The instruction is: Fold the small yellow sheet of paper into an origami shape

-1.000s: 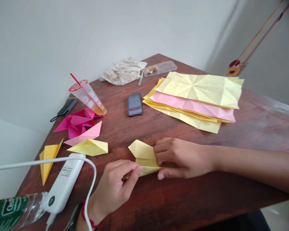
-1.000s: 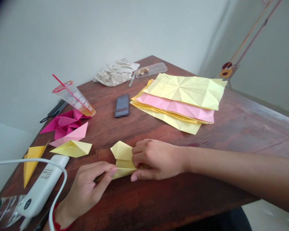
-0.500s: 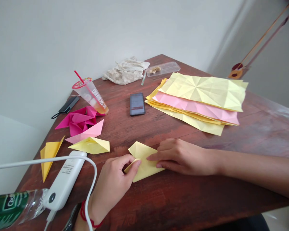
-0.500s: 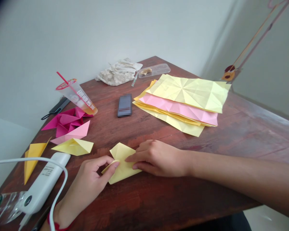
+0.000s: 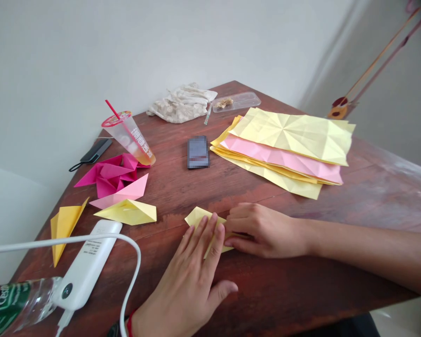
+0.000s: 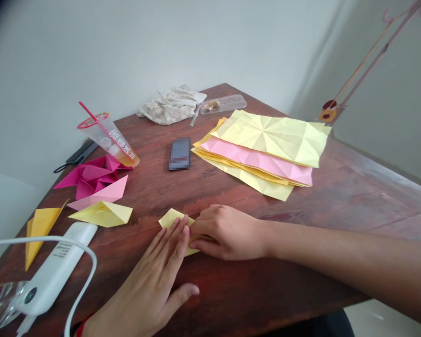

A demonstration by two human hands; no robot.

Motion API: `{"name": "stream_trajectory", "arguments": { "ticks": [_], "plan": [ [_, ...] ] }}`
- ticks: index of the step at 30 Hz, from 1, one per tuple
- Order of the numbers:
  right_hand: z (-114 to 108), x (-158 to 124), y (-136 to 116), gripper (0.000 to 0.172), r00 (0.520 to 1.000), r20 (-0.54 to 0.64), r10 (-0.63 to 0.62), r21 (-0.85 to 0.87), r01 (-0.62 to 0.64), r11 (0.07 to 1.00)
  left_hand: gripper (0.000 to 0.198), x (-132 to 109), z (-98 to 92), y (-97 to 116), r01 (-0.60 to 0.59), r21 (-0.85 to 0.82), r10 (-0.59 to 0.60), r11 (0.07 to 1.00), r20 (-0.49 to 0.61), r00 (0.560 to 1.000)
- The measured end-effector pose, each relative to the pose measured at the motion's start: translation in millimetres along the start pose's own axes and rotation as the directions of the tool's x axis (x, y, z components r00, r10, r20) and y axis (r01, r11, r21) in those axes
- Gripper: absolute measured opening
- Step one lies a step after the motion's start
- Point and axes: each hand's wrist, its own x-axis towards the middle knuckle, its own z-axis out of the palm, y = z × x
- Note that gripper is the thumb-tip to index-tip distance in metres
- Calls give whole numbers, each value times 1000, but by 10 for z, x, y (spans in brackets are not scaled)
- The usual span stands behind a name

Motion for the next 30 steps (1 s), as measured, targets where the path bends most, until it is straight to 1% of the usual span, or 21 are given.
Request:
{"name": "stream_trajectory", "arguments": {
  "ticks": [1,3,6,8,10,12,15,17,23,30],
  "plan": [
    [-19,-1,-8,16,1000,-2,31,11,-31,999,88,-12,11,-3,-6,16,6,1000,15,1000],
    [-97,-1,-27,16,993,31,116,51,-117,992,89,-29,21,-12,-17,42,16,999,25,1000],
    [-278,-3,-55,18,959,167,229,50,-240,969,84,-52,30,-9,1,56,-1,998,2,1000],
    [-391,-12,-77,21,926,268,268,5,-279,960,82,-74,53,-1,15,55,-13,998,-49,999],
    [-465,-30,-104,21,895,329,301,-25,-310,950,80,-100,91,5,28,65,-21,998,-103,994],
    [-494,-57,-134,17,877,340,340,-38,-349,936,78,-123,135,6,24,74,-13,997,-150,989],
    [-493,-101,-170,12,863,338,376,-34,-388,921,77,-138,184,5,22,103,0,994,-213,977],
    [-488,-123,-183,11,856,338,392,-24,-408,913,76,-141,198,9,35,119,-6,992,-231,973],
    [-504,-131,-191,10,841,329,431,-38,-444,895,68,-165,201,32,55,144,-25,988,-202,979],
    [-506,-128,-155,8,819,393,419,14,-460,888,69,-156,219,24,57,155,-24,986,-206,978]
  ]
}}
